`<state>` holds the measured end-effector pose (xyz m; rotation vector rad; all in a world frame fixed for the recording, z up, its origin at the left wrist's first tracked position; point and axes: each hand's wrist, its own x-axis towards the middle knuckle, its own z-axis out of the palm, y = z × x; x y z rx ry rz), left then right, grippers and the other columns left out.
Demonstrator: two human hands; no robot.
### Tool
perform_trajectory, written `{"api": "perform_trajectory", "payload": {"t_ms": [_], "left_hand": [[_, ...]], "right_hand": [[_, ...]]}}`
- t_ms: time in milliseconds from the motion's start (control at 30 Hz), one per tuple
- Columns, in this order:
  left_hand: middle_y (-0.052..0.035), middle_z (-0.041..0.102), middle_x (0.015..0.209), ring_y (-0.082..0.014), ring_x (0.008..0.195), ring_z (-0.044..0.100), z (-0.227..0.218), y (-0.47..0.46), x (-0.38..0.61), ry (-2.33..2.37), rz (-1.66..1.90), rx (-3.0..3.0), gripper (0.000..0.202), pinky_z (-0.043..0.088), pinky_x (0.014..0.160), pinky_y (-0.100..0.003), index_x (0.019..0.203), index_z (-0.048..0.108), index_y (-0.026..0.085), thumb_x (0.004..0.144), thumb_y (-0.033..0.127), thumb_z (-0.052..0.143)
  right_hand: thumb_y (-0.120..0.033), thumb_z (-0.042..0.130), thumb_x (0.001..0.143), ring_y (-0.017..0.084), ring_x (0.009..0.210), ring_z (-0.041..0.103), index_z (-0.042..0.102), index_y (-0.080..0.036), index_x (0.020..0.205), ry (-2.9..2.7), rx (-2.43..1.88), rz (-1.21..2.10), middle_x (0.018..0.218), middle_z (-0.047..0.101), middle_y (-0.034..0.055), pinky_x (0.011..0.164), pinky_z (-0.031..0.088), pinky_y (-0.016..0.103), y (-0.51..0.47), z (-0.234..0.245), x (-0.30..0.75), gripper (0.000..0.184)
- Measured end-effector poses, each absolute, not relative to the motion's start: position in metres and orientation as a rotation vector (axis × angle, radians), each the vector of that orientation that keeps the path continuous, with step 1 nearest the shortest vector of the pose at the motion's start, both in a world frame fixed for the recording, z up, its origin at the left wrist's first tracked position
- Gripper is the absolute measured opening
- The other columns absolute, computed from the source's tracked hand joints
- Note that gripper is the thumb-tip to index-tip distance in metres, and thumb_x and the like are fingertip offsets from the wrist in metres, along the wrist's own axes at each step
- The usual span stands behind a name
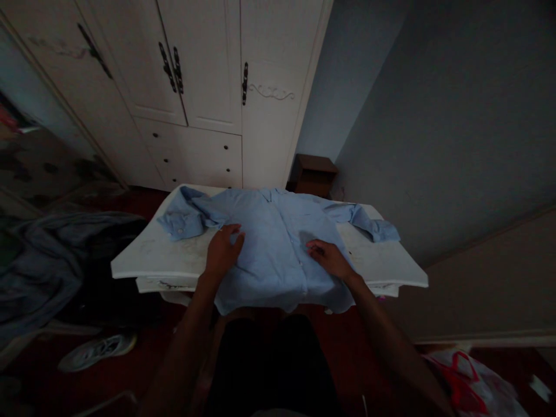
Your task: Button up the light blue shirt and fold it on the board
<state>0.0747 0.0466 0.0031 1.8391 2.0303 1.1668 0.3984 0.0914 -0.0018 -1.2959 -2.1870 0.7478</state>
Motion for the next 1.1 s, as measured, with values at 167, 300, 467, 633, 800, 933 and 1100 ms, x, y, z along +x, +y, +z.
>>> {"api": "perform_trajectory", "payload": {"t_ms": [167, 300, 467, 633, 800, 933, 1100], "left_hand": [[-0.0182, 0.056, 0.134, -0.0300, 0.129, 0.047, 0.012, 0.123, 0.063, 2.170, 0.614, 2.119, 0.050, 0.037, 0.106, -0.042, 0.131, 0.053, 0.010, 0.088, 0.035, 0.050], [-0.0169, 0.045, 0.146, -0.0310, 0.141, 0.031, -0.002, 0.160, 0.057, 2.066, 0.267, 2.264, 0.055, 0.026, 0.111, -0.051, 0.135, 0.050, 0.016, 0.092, 0.049, 0.041], [-0.0168, 0.026, 0.156, -0.0322, 0.145, 0.020, -0.022, 0.177, 0.050, 2.019, 0.197, 2.290, 0.073, 0.011, 0.113, -0.059, 0.147, 0.035, 0.017, 0.092, 0.064, 0.026], [-0.0146, 0.021, 0.159, -0.0338, 0.146, 0.015, -0.025, 0.200, 0.039, 1.978, 0.167, 2.292, 0.079, 0.005, 0.113, -0.061, 0.150, 0.029, 0.020, 0.089, 0.070, 0.024], [-0.0134, 0.020, 0.159, -0.0315, 0.147, 0.015, -0.024, 0.226, 0.030, 1.947, 0.128, 2.305, 0.078, 0.006, 0.113, -0.060, 0.151, 0.027, 0.021, 0.090, 0.069, 0.023], [-0.0135, 0.021, 0.159, -0.0302, 0.147, 0.015, -0.024, 0.241, 0.024, 1.932, 0.142, 2.330, 0.075, 0.006, 0.114, -0.058, 0.151, 0.029, 0.021, 0.091, 0.066, 0.024], [-0.0146, 0.026, 0.157, -0.0287, 0.146, 0.020, -0.023, 0.247, 0.021, 1.927, 0.181, 2.371, 0.069, 0.010, 0.114, -0.055, 0.148, 0.034, 0.020, 0.093, 0.061, 0.024]], "right_hand": [[-0.026, 0.048, 0.088, 0.021, 0.098, 0.062, 0.061, -0.014, 0.121, -2.336, -1.305, 0.369, 0.111, 0.067, 0.0103, 0.092, 0.047, 0.032, 0.166, 0.021, 0.370, 0.037], [-0.021, 0.053, 0.085, 0.027, 0.130, 0.045, 0.046, -0.012, 0.138, -2.451, -1.572, 0.137, 0.142, 0.049, 0.0153, 0.109, 0.034, 0.038, 0.235, 0.024, 0.361, 0.054], [-0.032, 0.056, 0.088, 0.030, 0.136, 0.039, 0.047, -0.012, 0.138, -2.471, -1.670, 0.176, 0.147, 0.044, 0.0168, 0.110, 0.033, 0.045, 0.282, -0.003, 0.358, 0.054], [-0.033, 0.041, 0.097, 0.024, 0.132, 0.044, 0.050, -0.016, 0.136, -2.395, -1.711, 0.146, 0.145, 0.048, 0.0111, 0.109, 0.033, 0.039, 0.295, -0.023, 0.354, 0.044], [-0.034, 0.039, 0.097, 0.025, 0.117, 0.058, 0.057, -0.020, 0.131, -2.317, -1.774, 0.112, 0.131, 0.061, 0.0097, 0.101, 0.041, 0.035, 0.309, -0.023, 0.349, 0.040], [-0.033, 0.038, 0.098, 0.025, 0.109, 0.062, 0.061, -0.019, 0.124, -2.289, -1.814, 0.087, 0.121, 0.067, 0.0125, 0.093, 0.044, 0.034, 0.324, -0.024, 0.345, 0.037], [-0.027, 0.039, 0.098, 0.026, 0.109, 0.062, 0.065, -0.011, 0.115, -2.338, -1.771, 0.041, 0.116, 0.068, 0.0180, 0.097, 0.041, 0.037, 0.335, -0.024, 0.340, 0.034]]}}
